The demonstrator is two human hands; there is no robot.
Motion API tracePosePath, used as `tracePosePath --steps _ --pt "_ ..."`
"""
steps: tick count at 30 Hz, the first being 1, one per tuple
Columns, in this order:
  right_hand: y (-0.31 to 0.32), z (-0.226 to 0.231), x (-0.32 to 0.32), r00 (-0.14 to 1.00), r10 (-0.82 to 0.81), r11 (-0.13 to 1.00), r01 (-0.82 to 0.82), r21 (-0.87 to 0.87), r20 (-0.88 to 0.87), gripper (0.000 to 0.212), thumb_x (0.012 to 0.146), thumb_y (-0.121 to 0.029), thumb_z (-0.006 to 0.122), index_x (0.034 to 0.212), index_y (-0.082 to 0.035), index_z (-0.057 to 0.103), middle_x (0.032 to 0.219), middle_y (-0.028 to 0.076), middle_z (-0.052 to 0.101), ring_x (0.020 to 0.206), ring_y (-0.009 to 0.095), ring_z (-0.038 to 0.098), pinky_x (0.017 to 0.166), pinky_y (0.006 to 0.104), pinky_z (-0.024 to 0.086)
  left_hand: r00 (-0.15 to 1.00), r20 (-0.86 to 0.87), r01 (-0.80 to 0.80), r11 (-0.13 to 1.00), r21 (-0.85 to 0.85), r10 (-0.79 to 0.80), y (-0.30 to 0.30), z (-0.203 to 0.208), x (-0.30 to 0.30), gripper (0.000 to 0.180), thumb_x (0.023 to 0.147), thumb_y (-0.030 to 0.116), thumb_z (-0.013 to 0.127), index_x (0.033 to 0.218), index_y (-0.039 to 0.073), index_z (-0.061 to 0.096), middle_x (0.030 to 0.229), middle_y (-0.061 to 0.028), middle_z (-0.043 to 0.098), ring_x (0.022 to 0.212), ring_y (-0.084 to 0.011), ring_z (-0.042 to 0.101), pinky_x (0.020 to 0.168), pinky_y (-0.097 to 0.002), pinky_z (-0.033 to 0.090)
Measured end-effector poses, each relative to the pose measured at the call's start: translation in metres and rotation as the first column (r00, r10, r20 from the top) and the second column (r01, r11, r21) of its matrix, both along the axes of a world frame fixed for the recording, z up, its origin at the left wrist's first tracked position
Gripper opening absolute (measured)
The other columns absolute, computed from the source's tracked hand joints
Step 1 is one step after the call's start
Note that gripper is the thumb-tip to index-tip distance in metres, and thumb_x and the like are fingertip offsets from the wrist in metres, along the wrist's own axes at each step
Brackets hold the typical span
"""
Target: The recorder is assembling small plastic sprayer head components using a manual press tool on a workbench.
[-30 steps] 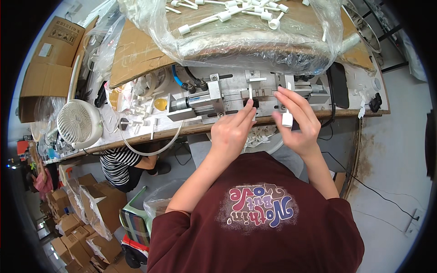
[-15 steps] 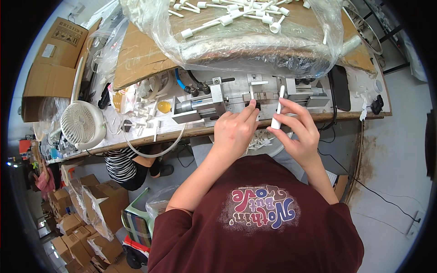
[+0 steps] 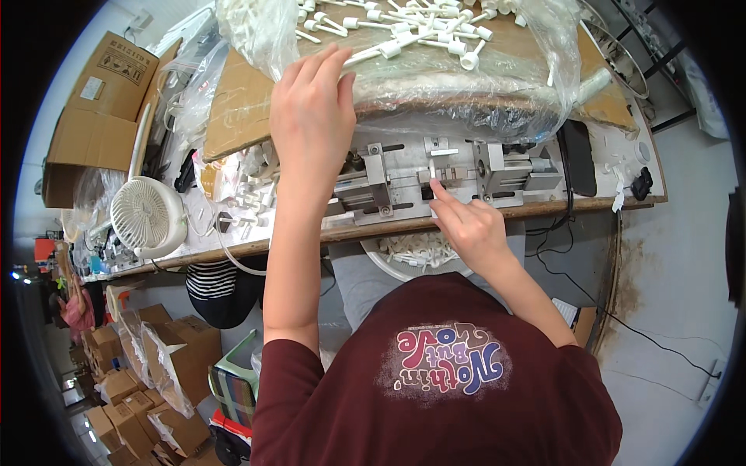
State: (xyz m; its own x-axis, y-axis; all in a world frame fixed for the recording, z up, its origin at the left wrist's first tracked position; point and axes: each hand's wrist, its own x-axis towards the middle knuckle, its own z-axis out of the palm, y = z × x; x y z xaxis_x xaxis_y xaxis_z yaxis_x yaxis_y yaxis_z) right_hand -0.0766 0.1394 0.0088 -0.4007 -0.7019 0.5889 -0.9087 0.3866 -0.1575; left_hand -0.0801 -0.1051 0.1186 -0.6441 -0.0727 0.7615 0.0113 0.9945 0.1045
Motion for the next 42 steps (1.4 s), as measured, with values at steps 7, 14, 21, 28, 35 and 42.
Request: tracePosePath --steps 7,14,21,28,35,42 --pt "-0.004 0.005 -0.003 0.999 -0.017 0.998 0.015 0.055 0.029 0.007 0.072 -0.006 0.064 0.078 -0.006 0.061 0.116 0.011 0.071 0.046 0.016 0.053 0.048 0.0259 0.045 0.906 0.409 -0.122 0.992 0.001 0.111 -0.027 -0.015 -0.047 0.037 0.091 0.029 0.066 0.122 0.009 0.066 0.114 -0.0164 0.068 0.101 -0.0364 0.063 0.088 -0.0417 0.050" --pt "-0.004 0.006 -0.002 0.996 -0.014 1.000 0.013 0.016 0.087 0.008 0.073 -0.007 0.065 0.079 -0.004 0.060 0.115 0.013 0.071 0.045 0.020 0.055 0.048 0.0284 0.048 0.925 0.378 -0.074 0.995 0.066 0.044 -0.030 -0.013 -0.059 0.022 0.090 0.027 0.066 0.102 0.010 0.074 0.098 -0.0098 0.067 0.086 -0.0330 0.066 0.077 -0.0405 0.052" --pt "0.000 0.015 0.004 0.974 0.016 1.000 -0.012 -0.018 0.224 0.018 0.078 -0.016 0.074 0.090 -0.006 0.065 0.124 0.010 0.066 0.059 0.024 0.064 0.057 0.0313 0.052 0.933 0.356 0.013 0.991 0.132 -0.060 -0.029 -0.015 -0.075 0.019 0.091 0.023 0.064 0.101 0.006 0.066 0.096 -0.0116 0.066 0.090 -0.0341 0.065 0.077 -0.0428 0.051" --pt "0.012 0.045 0.010 0.640 0.209 0.922 0.122 -0.366 0.739 0.025 0.087 -0.015 0.072 0.109 -0.004 0.068 0.106 0.008 0.069 0.064 0.012 0.065 0.061 0.0252 0.052 0.912 0.162 0.240 0.811 0.534 -0.377 -0.003 0.016 -0.032 0.011 0.097 0.011 0.058 0.101 0.001 0.062 0.078 -0.0077 0.071 0.065 -0.0137 0.061 0.061 -0.0267 0.044" --pt "0.027 0.072 -0.010 0.000 0.776 0.609 0.265 -0.748 0.631 0.046 0.094 -0.009 0.063 0.135 0.008 0.048 0.117 0.021 0.063 0.094 0.024 0.069 0.078 0.0311 0.058 0.600 0.222 0.296 0.471 0.831 -0.769 0.037 0.021 0.034 0.011 0.094 0.002 0.061 0.104 -0.003 0.063 0.088 -0.0049 0.069 0.083 -0.0086 0.064 0.073 -0.0215 0.048" --pt "0.047 0.051 -0.004 0.191 0.630 0.763 0.029 -0.646 0.753 0.028 0.077 0.003 0.077 0.103 0.003 0.069 0.115 0.016 0.067 0.094 0.021 0.070 0.077 0.0308 0.059 0.749 0.128 0.148 0.352 0.924 -0.650 0.045 0.000 0.056 0.022 0.098 0.010 0.059 0.116 -0.001 0.063 0.094 -0.0018 0.068 0.068 -0.0021 0.048 0.059 -0.0184 0.037"
